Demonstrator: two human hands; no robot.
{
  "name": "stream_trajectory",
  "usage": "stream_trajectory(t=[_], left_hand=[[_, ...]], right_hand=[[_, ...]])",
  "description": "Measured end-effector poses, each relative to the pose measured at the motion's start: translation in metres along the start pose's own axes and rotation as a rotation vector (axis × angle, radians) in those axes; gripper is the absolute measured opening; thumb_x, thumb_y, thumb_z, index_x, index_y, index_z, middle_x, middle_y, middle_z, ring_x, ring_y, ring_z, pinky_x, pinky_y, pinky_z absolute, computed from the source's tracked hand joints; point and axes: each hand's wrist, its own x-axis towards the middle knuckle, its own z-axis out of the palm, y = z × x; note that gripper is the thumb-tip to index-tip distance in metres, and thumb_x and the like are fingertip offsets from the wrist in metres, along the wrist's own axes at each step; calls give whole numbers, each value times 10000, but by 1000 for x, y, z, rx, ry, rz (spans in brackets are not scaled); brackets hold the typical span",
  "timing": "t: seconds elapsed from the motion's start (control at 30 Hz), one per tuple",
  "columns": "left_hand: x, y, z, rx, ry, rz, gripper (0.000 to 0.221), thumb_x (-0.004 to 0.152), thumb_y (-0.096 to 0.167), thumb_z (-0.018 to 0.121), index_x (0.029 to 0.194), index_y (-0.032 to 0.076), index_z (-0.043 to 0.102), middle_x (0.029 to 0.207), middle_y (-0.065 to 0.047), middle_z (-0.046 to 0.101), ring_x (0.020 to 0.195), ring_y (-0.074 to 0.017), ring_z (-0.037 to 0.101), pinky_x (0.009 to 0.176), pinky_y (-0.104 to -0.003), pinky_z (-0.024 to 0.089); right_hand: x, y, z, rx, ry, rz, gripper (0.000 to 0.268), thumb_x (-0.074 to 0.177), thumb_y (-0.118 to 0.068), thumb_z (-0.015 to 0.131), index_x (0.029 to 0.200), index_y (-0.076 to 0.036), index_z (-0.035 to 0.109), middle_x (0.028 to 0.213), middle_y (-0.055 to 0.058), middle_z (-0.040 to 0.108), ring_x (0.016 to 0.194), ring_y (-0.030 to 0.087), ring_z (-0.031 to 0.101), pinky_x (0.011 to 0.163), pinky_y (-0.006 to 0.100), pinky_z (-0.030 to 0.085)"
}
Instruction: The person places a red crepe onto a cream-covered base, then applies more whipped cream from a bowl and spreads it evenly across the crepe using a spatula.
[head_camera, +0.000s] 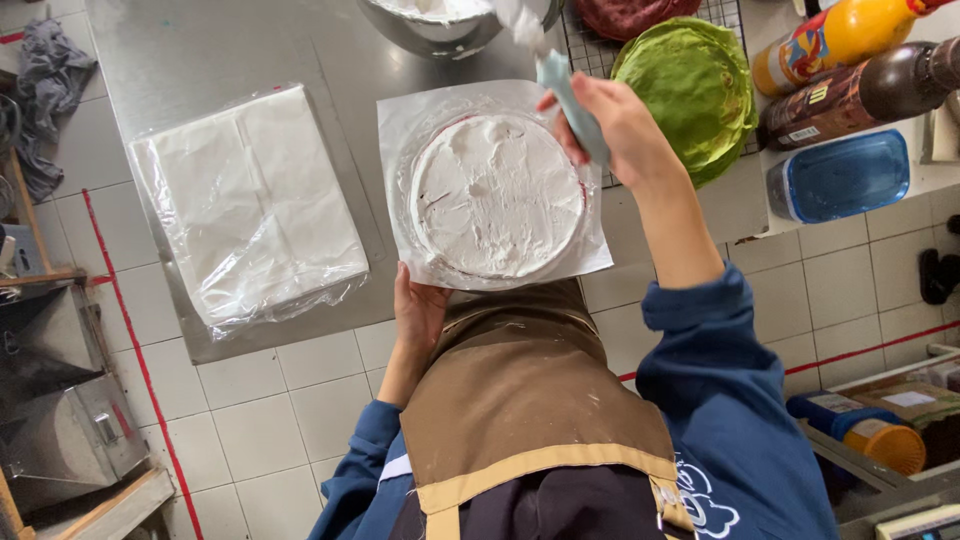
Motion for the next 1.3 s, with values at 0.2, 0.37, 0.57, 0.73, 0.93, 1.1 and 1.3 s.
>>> stream_trajectory(t=[0.2, 0.37, 0.57, 0.73, 0.93, 1.1, 1.3], left_hand=[[1, -8, -18, 37, -36, 12, 515, 1075, 374, 380, 1456, 38, 465, 1438, -103, 599, 1333, -248, 568, 1151, -484, 424], [6, -22, -39, -5, -50, 64, 429, 1113, 284, 393, 1405, -15, 492, 1388, -164, 611, 1283, -291, 597, 1123, -519, 457], [8, -15, -33, 55, -26, 68, 434, 1108, 291, 376, 1399, -7, 499, 1374, -144, 623, 1264, -271, 603, 1110, -501, 458], [1, -12, -26, 59, -56, 50, 447, 1096, 285, 362, 1390, -20, 504, 1373, -154, 624, 1271, -271, 608, 1122, -497, 460], [-1, -18, -28, 19, -78, 56, 413, 1119, 255, 368, 1328, -57, 539, 1309, -196, 645, 1235, -308, 617, 1117, -523, 456], [-5, -22, -29, 51, -63, 39, 419, 1091, 249, 352, 1307, -54, 546, 1304, -193, 649, 1239, -300, 618, 1122, -504, 459], [-7, -32, -34, 36, -65, 39, 403, 1096, 240, 357, 1325, -47, 523, 1324, -183, 634, 1233, -299, 620, 1121, -505, 460]], right_hand=[[2, 24, -20, 177, 52, 250, 476, 1129, -404, 474, 1096, 41, 639, 733, 25, 589, 531, 94, 518, 446, 234, 394], [-65, 3, -31, -78, 102, 265, 417, 1113, -355, 501, 1131, 27, 666, 752, 28, 614, 580, 100, 541, 506, 249, 442], [-101, -30, 21, -901, -243, -34, 354, 953, -255, 659, 1290, -155, 704, 857, 64, 698, 714, 223, 645, 651, 338, 505], [-125, -26, 67, -1193, -320, -69, 435, 921, -232, 632, 1349, -308, 657, 852, 56, 671, 721, 261, 667, 634, 388, 516], [-149, 7, 81, -1192, -300, -41, 426, 919, -226, 631, 1338, -297, 668, 800, 55, 626, 726, 269, 657, 630, 409, 513], [-160, 24, 90, -1158, -173, 29, 411, 935, -221, 643, 1342, -275, 664, 796, 42, 607, 703, 254, 630, 638, 411, 507], [-166, 45, 102, -1211, -106, -23, 446, 924, -208, 661, 1366, -275, 654, 792, 48, 589, 715, 257, 625, 635, 402, 519]])
